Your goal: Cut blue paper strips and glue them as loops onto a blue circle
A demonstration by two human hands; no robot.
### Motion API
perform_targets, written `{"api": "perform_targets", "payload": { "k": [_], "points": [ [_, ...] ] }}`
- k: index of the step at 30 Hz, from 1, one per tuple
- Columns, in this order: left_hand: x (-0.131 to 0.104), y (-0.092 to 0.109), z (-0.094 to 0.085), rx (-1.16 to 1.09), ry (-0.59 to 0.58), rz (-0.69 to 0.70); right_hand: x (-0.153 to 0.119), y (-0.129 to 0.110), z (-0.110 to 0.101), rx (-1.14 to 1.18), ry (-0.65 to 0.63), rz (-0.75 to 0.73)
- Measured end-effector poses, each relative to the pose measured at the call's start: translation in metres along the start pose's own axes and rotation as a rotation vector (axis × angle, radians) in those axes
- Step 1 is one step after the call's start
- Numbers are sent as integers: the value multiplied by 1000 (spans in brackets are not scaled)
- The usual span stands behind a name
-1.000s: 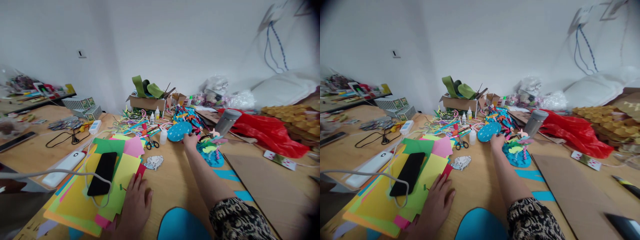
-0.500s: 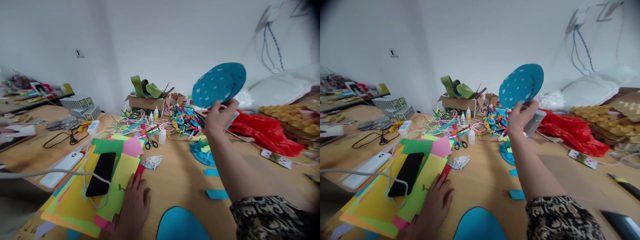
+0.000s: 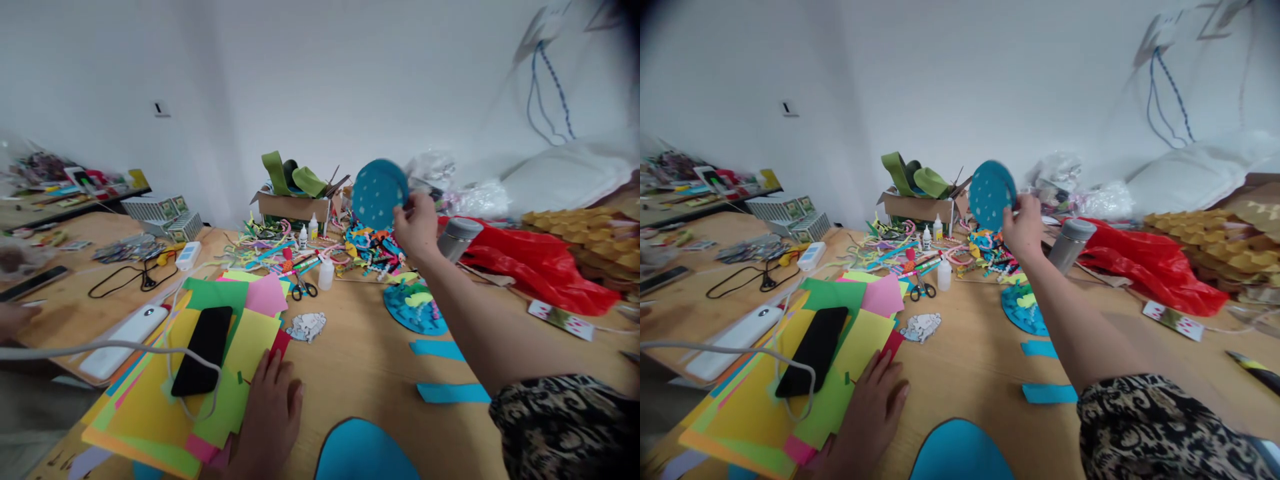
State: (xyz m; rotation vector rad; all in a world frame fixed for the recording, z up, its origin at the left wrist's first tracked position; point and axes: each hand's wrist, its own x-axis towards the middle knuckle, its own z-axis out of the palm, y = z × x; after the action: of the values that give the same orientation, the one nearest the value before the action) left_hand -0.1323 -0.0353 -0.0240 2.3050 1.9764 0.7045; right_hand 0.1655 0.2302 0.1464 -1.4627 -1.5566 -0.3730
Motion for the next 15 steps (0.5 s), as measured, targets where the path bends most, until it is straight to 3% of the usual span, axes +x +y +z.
{"api": "perform_targets", "payload": {
  "k": [5, 15],
  "points": [
    [0, -2, 2, 17, 29, 22, -13, -10, 11, -122, -325, -21],
    [-1, -4, 2, -2, 6, 28, -10, -15, 26, 176, -434, 259]
  ]
}}
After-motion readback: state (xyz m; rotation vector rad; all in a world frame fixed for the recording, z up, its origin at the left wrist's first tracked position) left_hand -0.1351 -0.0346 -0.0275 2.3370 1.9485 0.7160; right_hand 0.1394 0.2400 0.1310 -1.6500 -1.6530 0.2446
